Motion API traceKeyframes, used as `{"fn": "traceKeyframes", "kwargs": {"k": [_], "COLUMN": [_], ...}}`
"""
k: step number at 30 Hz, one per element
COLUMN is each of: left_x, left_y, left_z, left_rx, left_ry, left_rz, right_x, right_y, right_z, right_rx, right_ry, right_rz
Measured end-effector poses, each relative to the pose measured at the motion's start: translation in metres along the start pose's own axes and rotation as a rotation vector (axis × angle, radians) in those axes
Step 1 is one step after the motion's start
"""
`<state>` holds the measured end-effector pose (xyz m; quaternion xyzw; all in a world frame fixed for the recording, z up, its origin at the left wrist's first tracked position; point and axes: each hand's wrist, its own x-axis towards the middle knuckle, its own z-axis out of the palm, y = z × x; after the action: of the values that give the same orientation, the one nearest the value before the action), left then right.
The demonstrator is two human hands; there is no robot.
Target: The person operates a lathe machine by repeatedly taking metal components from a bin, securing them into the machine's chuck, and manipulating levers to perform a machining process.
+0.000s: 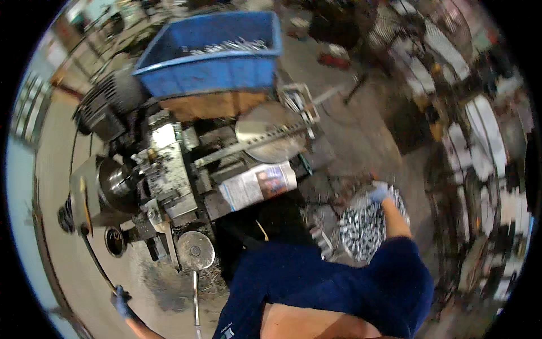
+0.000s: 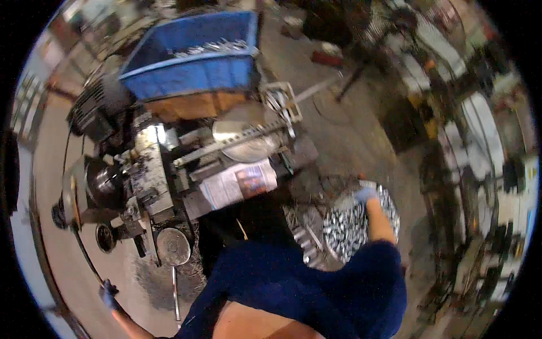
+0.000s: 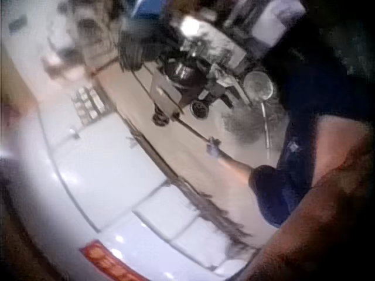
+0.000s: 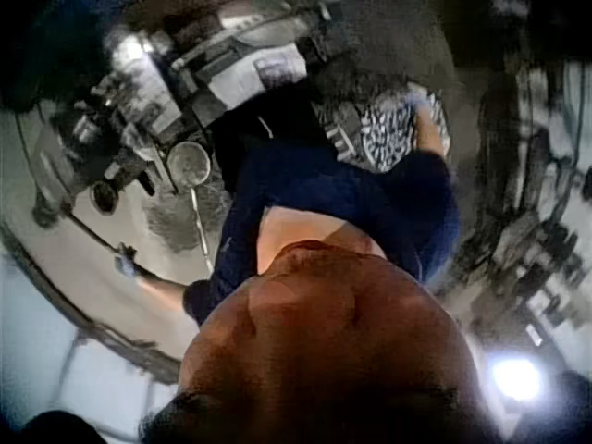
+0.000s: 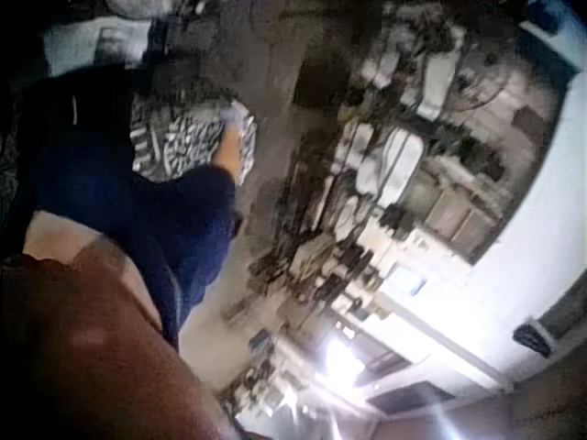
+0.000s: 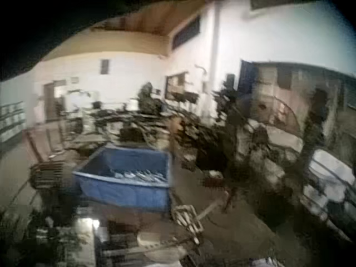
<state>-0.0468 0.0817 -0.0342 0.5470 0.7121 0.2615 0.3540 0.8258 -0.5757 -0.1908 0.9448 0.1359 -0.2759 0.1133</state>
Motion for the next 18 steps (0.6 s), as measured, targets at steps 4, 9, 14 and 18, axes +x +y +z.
{"fn": "traceKeyframes", "kwargs": {"k": [4, 9, 14, 18], "left_x": [-0.009, -0.005, -0.036, -0.097], "left_y": [-0.009, -0.001, 0.055, 0.148], "left_z": [-0.014, 0.016, 0.022, 0.036], "left_rx": [0.006, 0.086, 0.882, 0.52], "left_ry": [0.053, 0.052, 0.282, 0.055], "left_rz": [0.113, 0.035, 0.132, 0.523], "right_x": [-0.001, 0.028, -0.016, -0.092], "right_y": [-0.037, 0.002, -0.034, -0.138], "right_z": [-0.014, 0.006, -0.025, -0.124], "right_rx": [-0.033, -0.069, 0.73, 1.058], "right_ry": [0.321, 0.431, 0.328, 0.365], "right_rz": [-0.124, -0.078, 0.143, -0.279]}}
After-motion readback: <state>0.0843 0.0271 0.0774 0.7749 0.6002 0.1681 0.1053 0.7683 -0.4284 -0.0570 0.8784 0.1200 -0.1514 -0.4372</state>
